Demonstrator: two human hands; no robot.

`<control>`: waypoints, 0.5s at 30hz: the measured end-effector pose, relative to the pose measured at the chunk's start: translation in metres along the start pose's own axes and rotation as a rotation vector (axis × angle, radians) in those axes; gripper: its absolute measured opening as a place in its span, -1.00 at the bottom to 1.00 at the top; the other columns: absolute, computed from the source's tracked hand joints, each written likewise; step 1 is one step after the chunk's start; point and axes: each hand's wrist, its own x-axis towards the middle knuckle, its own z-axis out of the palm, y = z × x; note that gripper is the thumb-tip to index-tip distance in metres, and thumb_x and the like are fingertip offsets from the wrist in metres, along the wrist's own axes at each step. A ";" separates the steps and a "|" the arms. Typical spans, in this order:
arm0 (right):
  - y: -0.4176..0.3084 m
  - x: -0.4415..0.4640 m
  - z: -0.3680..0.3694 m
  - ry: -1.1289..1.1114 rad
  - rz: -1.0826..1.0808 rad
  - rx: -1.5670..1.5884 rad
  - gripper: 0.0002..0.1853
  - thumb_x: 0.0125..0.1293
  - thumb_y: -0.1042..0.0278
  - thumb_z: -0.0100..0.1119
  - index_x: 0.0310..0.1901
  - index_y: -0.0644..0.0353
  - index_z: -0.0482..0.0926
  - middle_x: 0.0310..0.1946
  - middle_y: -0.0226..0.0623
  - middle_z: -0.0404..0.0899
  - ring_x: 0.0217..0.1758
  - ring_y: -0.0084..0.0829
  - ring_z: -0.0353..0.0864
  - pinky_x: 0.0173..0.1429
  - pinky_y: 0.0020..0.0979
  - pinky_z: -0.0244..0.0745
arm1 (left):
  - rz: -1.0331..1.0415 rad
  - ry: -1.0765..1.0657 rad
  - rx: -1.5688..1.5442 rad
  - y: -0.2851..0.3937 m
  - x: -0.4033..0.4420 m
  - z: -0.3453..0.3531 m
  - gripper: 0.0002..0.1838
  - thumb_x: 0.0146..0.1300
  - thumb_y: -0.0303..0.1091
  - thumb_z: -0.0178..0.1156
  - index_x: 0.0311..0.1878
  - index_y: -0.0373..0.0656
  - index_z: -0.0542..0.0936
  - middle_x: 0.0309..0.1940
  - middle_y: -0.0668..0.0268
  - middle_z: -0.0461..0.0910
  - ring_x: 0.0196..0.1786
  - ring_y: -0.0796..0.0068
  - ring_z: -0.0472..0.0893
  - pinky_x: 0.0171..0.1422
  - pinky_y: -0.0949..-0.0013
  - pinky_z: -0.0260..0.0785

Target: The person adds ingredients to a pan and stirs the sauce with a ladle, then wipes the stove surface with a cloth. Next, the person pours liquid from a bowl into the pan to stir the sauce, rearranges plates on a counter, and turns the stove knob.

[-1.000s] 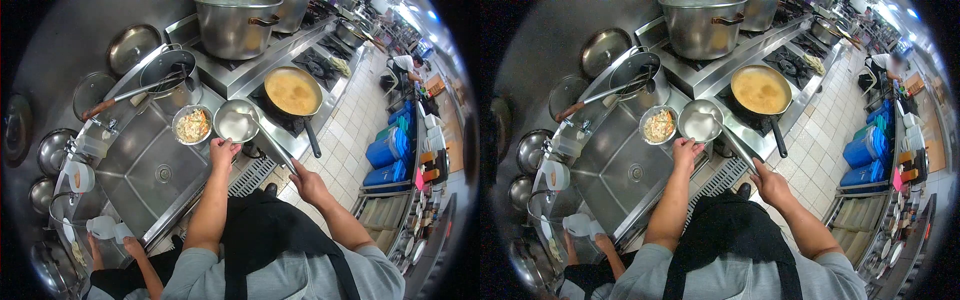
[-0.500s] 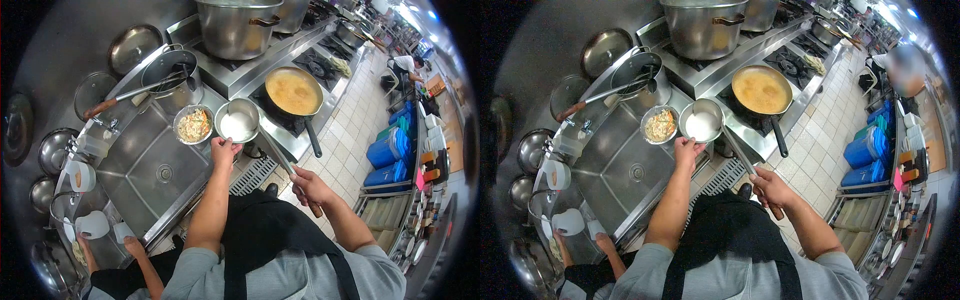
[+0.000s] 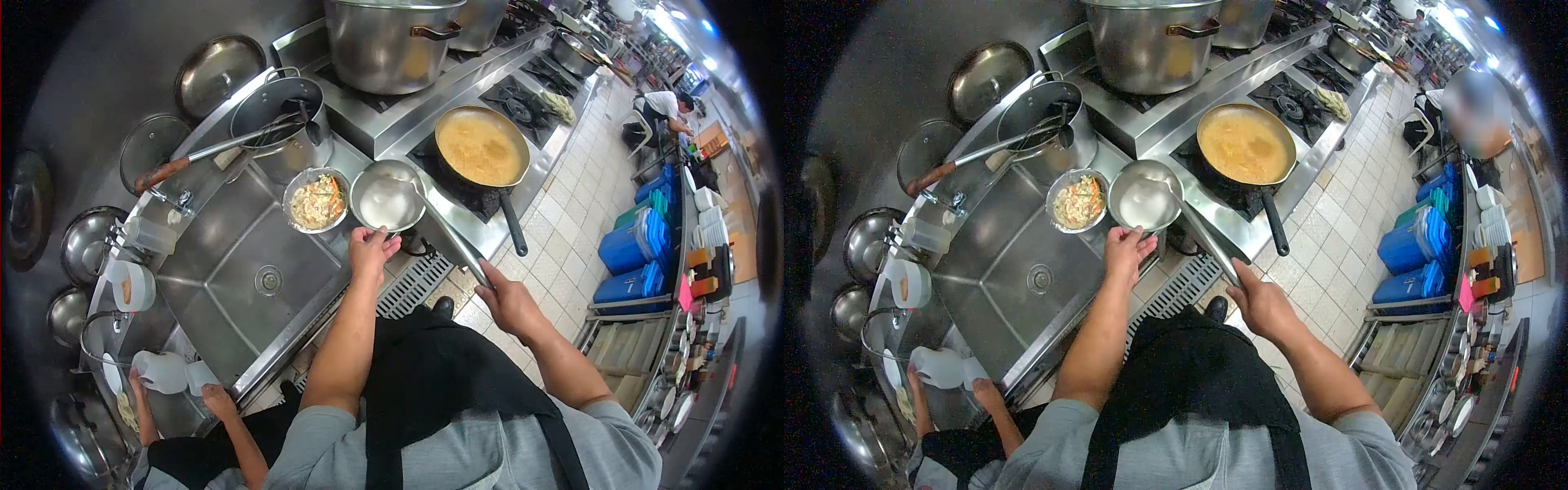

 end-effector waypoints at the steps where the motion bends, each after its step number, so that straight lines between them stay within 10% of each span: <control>1: 0.001 0.000 0.004 0.000 0.000 -0.002 -0.41 0.41 0.20 0.06 0.42 0.10 0.20 -0.12 0.21 0.60 0.07 0.13 0.57 0.07 -0.12 0.46 | 0.005 -0.004 -0.003 0.000 0.001 0.000 -0.77 0.36 -0.47 0.12 -0.13 -0.22 0.24 -0.20 0.12 0.44 -0.23 0.18 0.66 -0.14 0.24 0.65; 4: 0.001 -0.002 0.009 -0.110 -0.032 0.133 -0.43 0.45 0.21 0.00 0.43 0.11 0.18 -0.40 0.00 0.64 -0.32 -0.05 0.67 -0.19 -0.19 0.53 | 0.032 0.019 -0.013 0.002 0.003 0.001 -0.78 0.37 -0.49 0.11 -0.14 -0.22 0.23 -0.21 0.11 0.45 -0.24 0.18 0.66 -0.15 0.25 0.65; 7: -0.007 -0.008 0.003 -0.293 0.164 0.683 -0.49 0.51 0.26 -0.07 0.43 0.10 0.18 -0.69 -0.52 0.25 -0.77 -0.65 0.21 -0.70 -0.49 0.22 | 0.029 0.033 -0.044 0.002 0.007 -0.001 -0.77 0.36 -0.52 0.10 -0.11 -0.22 0.22 -0.22 0.10 0.45 -0.31 0.22 0.68 -0.24 0.28 0.65; 15: -0.009 -0.011 -0.007 -0.354 0.174 0.822 -0.48 0.52 0.22 -0.09 0.45 0.09 0.15 -0.67 -0.51 0.25 -0.75 -0.62 0.23 -0.67 -0.52 0.27 | 0.065 0.036 -0.040 0.001 0.005 0.000 -0.77 0.34 -0.56 0.10 -0.12 -0.23 0.22 -0.22 0.07 0.44 -0.27 0.17 0.65 -0.14 0.22 0.66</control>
